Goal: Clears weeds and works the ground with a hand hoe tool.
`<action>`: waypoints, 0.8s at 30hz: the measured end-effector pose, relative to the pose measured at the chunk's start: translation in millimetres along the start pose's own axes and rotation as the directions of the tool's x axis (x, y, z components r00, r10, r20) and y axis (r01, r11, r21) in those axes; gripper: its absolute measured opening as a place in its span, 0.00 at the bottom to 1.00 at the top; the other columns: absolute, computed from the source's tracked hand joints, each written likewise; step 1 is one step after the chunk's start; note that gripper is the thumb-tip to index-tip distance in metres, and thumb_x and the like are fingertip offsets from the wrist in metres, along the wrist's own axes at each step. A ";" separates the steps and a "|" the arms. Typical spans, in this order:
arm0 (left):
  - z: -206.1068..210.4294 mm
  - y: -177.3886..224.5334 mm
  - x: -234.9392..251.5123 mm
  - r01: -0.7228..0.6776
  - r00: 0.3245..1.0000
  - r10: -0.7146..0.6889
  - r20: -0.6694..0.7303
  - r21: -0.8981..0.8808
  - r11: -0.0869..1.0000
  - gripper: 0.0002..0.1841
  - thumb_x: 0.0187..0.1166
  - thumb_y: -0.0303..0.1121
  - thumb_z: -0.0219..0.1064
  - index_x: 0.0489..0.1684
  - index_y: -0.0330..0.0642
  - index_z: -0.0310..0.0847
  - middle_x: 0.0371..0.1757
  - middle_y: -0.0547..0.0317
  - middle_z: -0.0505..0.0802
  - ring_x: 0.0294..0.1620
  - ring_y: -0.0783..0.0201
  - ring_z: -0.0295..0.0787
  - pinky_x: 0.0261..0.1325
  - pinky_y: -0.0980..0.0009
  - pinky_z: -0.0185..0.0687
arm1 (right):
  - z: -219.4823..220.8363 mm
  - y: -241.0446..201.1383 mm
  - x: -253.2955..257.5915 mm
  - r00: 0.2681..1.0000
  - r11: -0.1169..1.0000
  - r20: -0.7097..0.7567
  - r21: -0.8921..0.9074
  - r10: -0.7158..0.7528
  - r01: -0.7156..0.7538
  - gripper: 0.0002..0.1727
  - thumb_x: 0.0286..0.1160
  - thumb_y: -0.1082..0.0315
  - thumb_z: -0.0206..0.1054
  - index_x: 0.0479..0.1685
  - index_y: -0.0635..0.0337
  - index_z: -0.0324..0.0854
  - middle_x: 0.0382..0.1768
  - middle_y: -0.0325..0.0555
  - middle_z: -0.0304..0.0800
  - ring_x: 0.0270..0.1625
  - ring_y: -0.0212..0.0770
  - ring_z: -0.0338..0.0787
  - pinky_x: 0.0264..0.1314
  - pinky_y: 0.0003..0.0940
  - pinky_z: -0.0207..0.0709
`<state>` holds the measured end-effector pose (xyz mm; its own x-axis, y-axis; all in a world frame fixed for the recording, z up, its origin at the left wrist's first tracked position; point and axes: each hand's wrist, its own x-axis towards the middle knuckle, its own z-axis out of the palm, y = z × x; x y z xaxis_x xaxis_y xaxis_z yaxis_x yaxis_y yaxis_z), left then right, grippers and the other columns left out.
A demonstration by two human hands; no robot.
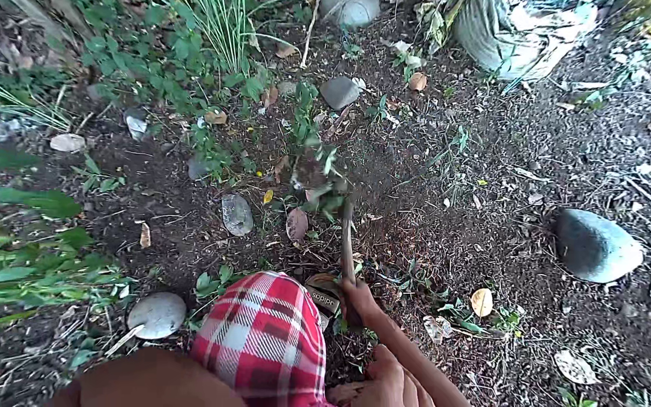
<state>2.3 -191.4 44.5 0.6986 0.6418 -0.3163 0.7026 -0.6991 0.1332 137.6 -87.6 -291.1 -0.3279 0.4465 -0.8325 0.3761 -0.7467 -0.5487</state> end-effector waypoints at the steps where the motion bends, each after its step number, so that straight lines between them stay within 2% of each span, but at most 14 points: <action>1: -6.0 -2.6 1.3 0.023 1.000 -0.023 -0.008 0.026 0.999 0.18 0.85 0.17 0.49 0.64 0.27 0.82 0.56 0.38 0.93 0.61 0.46 0.91 0.63 0.55 0.81 | -8.8 10.7 -19.0 0.998 0.998 0.012 -0.030 0.056 -0.055 0.16 0.92 0.59 0.55 0.57 0.66 0.70 0.18 0.43 0.77 0.14 0.38 0.80 0.19 0.34 0.81; 3: -9.8 -4.0 2.2 0.042 0.998 -0.040 -0.043 0.050 0.998 0.18 0.84 0.16 0.50 0.63 0.25 0.83 0.53 0.37 0.93 0.55 0.47 0.93 0.61 0.56 0.82 | -37.3 17.2 -53.9 0.993 0.992 -0.045 -0.064 0.105 -0.108 0.15 0.89 0.60 0.62 0.57 0.65 0.72 0.18 0.44 0.78 0.13 0.37 0.79 0.17 0.33 0.80; 5: -10.4 -4.5 2.8 0.029 0.999 -0.028 -0.047 0.023 0.999 0.19 0.85 0.16 0.49 0.67 0.25 0.82 0.55 0.35 0.93 0.57 0.45 0.93 0.62 0.55 0.82 | -69.9 6.6 -77.4 0.989 0.993 -0.133 -0.094 0.063 -0.076 0.15 0.87 0.60 0.63 0.54 0.66 0.76 0.18 0.44 0.80 0.14 0.37 0.80 0.18 0.34 0.81; 7: -12.1 -3.8 3.0 -0.010 1.000 0.010 0.000 0.024 1.000 0.19 0.86 0.17 0.47 0.67 0.26 0.81 0.59 0.36 0.92 0.63 0.44 0.91 0.65 0.52 0.81 | -97.5 -9.4 -87.4 0.974 0.998 -0.224 -0.058 -0.041 0.029 0.17 0.90 0.58 0.58 0.55 0.67 0.75 0.19 0.43 0.81 0.15 0.37 0.81 0.18 0.34 0.82; 9: -13.1 -1.8 3.4 -0.034 0.999 0.034 0.013 0.031 0.999 0.19 0.86 0.17 0.47 0.66 0.26 0.81 0.58 0.37 0.92 0.62 0.45 0.90 0.64 0.52 0.80 | -111.4 -34.7 -84.6 0.932 0.979 -0.324 0.065 -0.162 0.192 0.20 0.95 0.56 0.48 0.50 0.66 0.74 0.17 0.42 0.79 0.13 0.36 0.80 0.16 0.33 0.81; 12: -14.1 2.4 5.6 -0.046 0.999 0.045 0.015 0.048 0.998 0.19 0.86 0.17 0.47 0.66 0.25 0.80 0.58 0.36 0.92 0.62 0.45 0.91 0.66 0.51 0.81 | -102.0 -86.7 -58.7 0.846 0.843 -0.472 0.324 -0.250 0.430 0.26 0.97 0.49 0.39 0.34 0.55 0.71 0.11 0.34 0.75 0.11 0.31 0.76 0.16 0.29 0.79; 14: -14.7 4.5 4.9 -0.062 0.997 0.062 0.037 0.012 0.998 0.19 0.87 0.16 0.45 0.69 0.22 0.76 0.60 0.31 0.90 0.63 0.41 0.90 0.69 0.48 0.79 | -74.0 -107.2 -31.3 0.818 0.740 -0.519 0.444 -0.247 0.505 0.26 0.97 0.47 0.38 0.33 0.51 0.69 0.12 0.32 0.74 0.12 0.32 0.77 0.19 0.30 0.81; 15: -14.7 7.6 5.4 -0.059 0.998 0.058 0.030 0.035 0.998 0.19 0.86 0.16 0.46 0.68 0.22 0.78 0.59 0.33 0.91 0.62 0.43 0.91 0.69 0.50 0.80 | -54.9 -100.3 -17.4 0.831 0.750 -0.501 0.446 -0.243 0.488 0.26 0.96 0.45 0.38 0.33 0.52 0.68 0.13 0.33 0.74 0.14 0.32 0.79 0.22 0.32 0.82; 17: -12.9 13.0 8.1 -0.062 0.998 0.061 0.006 0.068 0.996 0.18 0.84 0.17 0.48 0.64 0.25 0.81 0.55 0.37 0.93 0.60 0.46 0.92 0.67 0.51 0.81 | -13.2 -46.7 -3.9 0.904 0.896 -0.368 0.293 -0.216 0.333 0.28 0.95 0.49 0.41 0.35 0.63 0.72 0.14 0.40 0.78 0.15 0.36 0.82 0.23 0.36 0.84; 19: -9.3 11.9 11.2 -0.064 0.998 0.065 -0.019 0.024 0.998 0.17 0.83 0.18 0.50 0.61 0.25 0.83 0.53 0.37 0.93 0.57 0.45 0.93 0.63 0.50 0.81 | 16.5 10.6 -23.3 0.993 0.993 -0.106 0.105 -0.049 0.060 0.24 0.96 0.53 0.46 0.45 0.67 0.74 0.17 0.42 0.80 0.16 0.36 0.82 0.22 0.34 0.83; 20: -9.2 9.4 11.5 -0.061 0.998 0.061 -0.002 -0.018 0.998 0.18 0.85 0.18 0.48 0.63 0.23 0.81 0.56 0.34 0.91 0.59 0.43 0.91 0.64 0.47 0.79 | 21.4 24.9 -38.6 0.997 0.995 -0.052 0.093 0.052 -0.047 0.21 0.96 0.55 0.49 0.47 0.66 0.73 0.16 0.42 0.79 0.14 0.35 0.80 0.19 0.33 0.81; 22: -8.5 2.5 11.1 -0.050 0.999 0.050 0.007 0.064 0.997 0.18 0.84 0.17 0.49 0.65 0.24 0.81 0.55 0.34 0.92 0.59 0.43 0.92 0.64 0.48 0.81 | 4.6 26.8 -66.8 0.985 0.981 -0.035 0.097 0.169 -0.165 0.17 0.95 0.56 0.53 0.51 0.64 0.73 0.17 0.41 0.77 0.13 0.35 0.77 0.15 0.32 0.78; 24: -14.3 -3.0 7.2 -0.102 0.992 0.092 0.086 0.116 0.988 0.21 0.85 0.15 0.44 0.73 0.24 0.74 0.63 0.34 0.89 0.63 0.46 0.89 0.70 0.51 0.76 | -31.2 19.5 -87.1 0.977 0.982 -0.123 0.092 0.175 -0.164 0.15 0.92 0.58 0.58 0.54 0.64 0.74 0.18 0.43 0.77 0.13 0.36 0.78 0.15 0.33 0.78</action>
<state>7.1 -180.1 55.3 0.7462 0.5451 -0.3821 0.6071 -0.7927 0.0548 200.6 -125.7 -231.7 -0.1476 0.3665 -0.9186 0.3435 -0.8520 -0.3952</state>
